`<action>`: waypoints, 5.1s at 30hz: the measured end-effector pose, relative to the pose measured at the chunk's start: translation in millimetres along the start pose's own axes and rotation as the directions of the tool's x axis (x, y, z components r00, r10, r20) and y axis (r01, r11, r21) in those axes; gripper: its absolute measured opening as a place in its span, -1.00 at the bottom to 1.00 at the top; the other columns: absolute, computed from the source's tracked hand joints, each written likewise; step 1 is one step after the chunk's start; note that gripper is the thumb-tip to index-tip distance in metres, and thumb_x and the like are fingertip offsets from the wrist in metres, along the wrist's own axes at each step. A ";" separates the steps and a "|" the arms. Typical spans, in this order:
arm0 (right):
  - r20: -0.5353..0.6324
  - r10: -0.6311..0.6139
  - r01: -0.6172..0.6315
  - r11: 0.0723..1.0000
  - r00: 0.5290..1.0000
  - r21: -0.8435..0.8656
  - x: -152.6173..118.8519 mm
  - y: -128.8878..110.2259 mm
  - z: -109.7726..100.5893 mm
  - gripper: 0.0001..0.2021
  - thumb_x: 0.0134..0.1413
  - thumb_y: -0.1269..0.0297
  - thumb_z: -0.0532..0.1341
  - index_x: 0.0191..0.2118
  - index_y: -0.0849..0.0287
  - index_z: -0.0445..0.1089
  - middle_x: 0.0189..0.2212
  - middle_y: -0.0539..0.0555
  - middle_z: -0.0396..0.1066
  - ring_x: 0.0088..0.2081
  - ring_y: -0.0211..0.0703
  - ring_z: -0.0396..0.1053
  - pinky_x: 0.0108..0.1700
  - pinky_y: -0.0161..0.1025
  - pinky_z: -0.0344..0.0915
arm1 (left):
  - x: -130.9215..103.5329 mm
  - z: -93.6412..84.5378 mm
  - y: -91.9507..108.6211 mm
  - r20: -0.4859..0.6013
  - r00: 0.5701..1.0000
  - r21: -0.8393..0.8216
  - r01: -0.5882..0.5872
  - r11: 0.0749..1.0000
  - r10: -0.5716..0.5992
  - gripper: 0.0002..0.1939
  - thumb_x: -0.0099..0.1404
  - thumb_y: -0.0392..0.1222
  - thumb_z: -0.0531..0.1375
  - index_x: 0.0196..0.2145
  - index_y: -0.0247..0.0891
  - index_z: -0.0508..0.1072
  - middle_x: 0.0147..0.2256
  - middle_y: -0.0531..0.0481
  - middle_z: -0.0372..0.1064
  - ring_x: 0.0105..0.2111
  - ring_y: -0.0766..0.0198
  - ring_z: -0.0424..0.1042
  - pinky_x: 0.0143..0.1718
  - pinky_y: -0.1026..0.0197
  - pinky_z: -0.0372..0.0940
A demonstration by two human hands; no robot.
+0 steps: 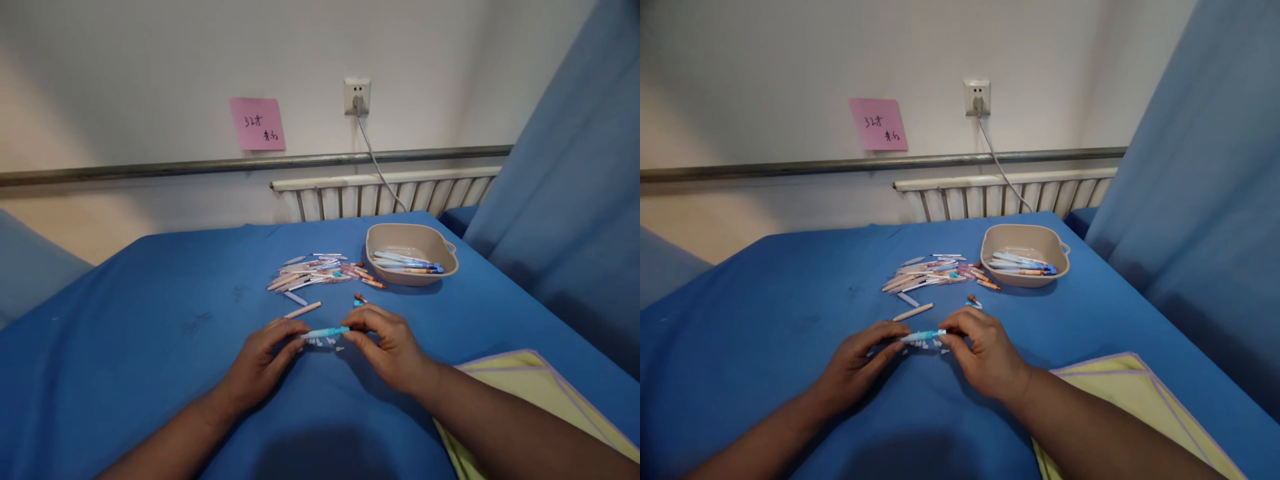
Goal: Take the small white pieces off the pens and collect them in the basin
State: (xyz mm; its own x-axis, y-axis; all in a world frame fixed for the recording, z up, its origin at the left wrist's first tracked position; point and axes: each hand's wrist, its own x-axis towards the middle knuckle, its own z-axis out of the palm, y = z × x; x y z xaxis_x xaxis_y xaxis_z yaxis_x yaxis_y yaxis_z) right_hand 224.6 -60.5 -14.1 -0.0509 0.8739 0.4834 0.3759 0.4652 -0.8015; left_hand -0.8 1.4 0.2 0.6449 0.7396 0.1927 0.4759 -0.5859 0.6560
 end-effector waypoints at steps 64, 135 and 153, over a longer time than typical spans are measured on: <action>0.054 0.177 -0.174 0.983 0.983 -0.054 25.4 27.8 20.8 -0.82 0.12 0.28 0.05 -0.23 0.18 0.35 -0.38 0.02 0.38 -0.37 -0.24 0.31 -0.33 -0.32 0.22 | 0.4 4.3 -6.8 -0.037 0.999 -0.092 0.023 0.996 -0.027 -0.71 0.30 -0.08 -0.01 -0.16 -0.25 0.40 -0.24 -0.03 0.43 -0.24 0.22 0.38 -0.17 0.23 0.26; 0.253 0.449 -0.085 0.608 0.857 -0.790 24.0 46.4 -64.0 -0.87 -0.03 0.37 0.20 -0.29 0.21 0.41 -0.31 0.16 0.42 -0.27 -0.12 0.36 -0.28 -0.31 0.13 | 1.8 7.6 -5.4 0.177 0.971 -0.344 0.215 0.914 -0.162 -0.72 0.25 -0.07 0.07 -0.18 -0.25 0.42 -0.28 0.00 0.40 -0.29 0.27 0.35 -0.22 0.24 0.26; 0.220 0.294 -0.347 0.898 0.930 0.269 13.6 16.6 -16.6 -0.76 -0.07 0.16 0.26 -0.28 0.18 0.39 -0.46 -0.01 0.37 -0.41 -0.29 0.31 -0.38 -0.34 0.24 | -0.7 6.2 5.9 0.150 0.986 -0.273 0.106 0.956 -0.067 -0.73 0.29 -0.09 0.02 -0.17 -0.22 0.43 -0.22 0.01 0.43 -0.18 0.23 0.36 -0.08 0.21 0.22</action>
State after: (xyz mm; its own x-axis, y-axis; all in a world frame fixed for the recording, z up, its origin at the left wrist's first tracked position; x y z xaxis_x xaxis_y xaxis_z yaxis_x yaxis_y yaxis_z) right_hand 245.6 -43.3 -15.0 -0.1404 0.9806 0.1369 0.1066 0.1524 -0.9825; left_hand 5.3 -4.6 -0.6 0.6940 0.7190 0.0369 0.3605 -0.3913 0.8467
